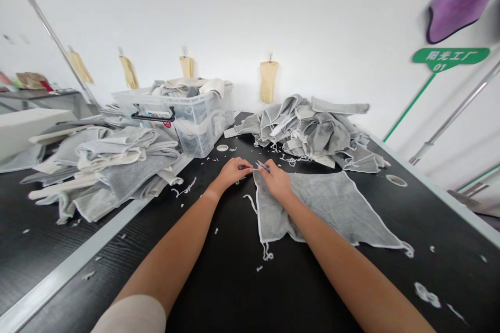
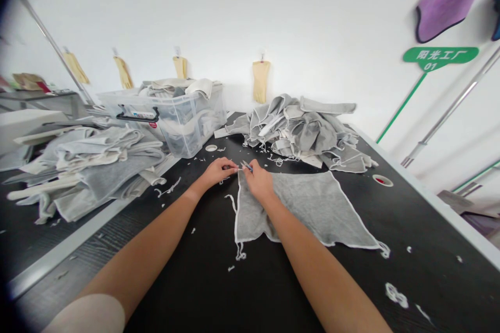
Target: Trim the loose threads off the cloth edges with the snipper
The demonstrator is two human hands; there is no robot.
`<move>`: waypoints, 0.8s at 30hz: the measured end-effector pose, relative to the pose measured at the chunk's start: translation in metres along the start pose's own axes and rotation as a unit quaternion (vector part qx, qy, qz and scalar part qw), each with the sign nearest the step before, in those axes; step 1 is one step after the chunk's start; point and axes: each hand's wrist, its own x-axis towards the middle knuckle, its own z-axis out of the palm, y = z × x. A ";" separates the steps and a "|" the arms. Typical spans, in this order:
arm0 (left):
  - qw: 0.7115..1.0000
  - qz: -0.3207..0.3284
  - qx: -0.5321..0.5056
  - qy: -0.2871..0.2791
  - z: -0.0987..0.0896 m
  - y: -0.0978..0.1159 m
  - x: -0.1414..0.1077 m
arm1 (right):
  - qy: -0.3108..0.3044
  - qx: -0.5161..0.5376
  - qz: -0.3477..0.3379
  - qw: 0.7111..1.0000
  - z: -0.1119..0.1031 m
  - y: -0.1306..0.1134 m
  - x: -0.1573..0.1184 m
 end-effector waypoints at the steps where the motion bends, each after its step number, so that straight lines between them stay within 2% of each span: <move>1: 1.000 -0.002 -0.002 0.002 0.000 -0.001 0.000 | 0.000 -0.002 -0.002 1.000 0.000 0.000 0.000; 15: 1.000 0.001 0.014 0.007 0.000 -0.006 0.000 | -0.033 -0.081 -0.042 0.995 -0.006 -0.012 -0.007; 24: 1.000 0.000 0.026 0.017 -0.001 -0.003 -0.002 | -0.023 -0.117 -0.063 0.991 -0.007 -0.015 -0.010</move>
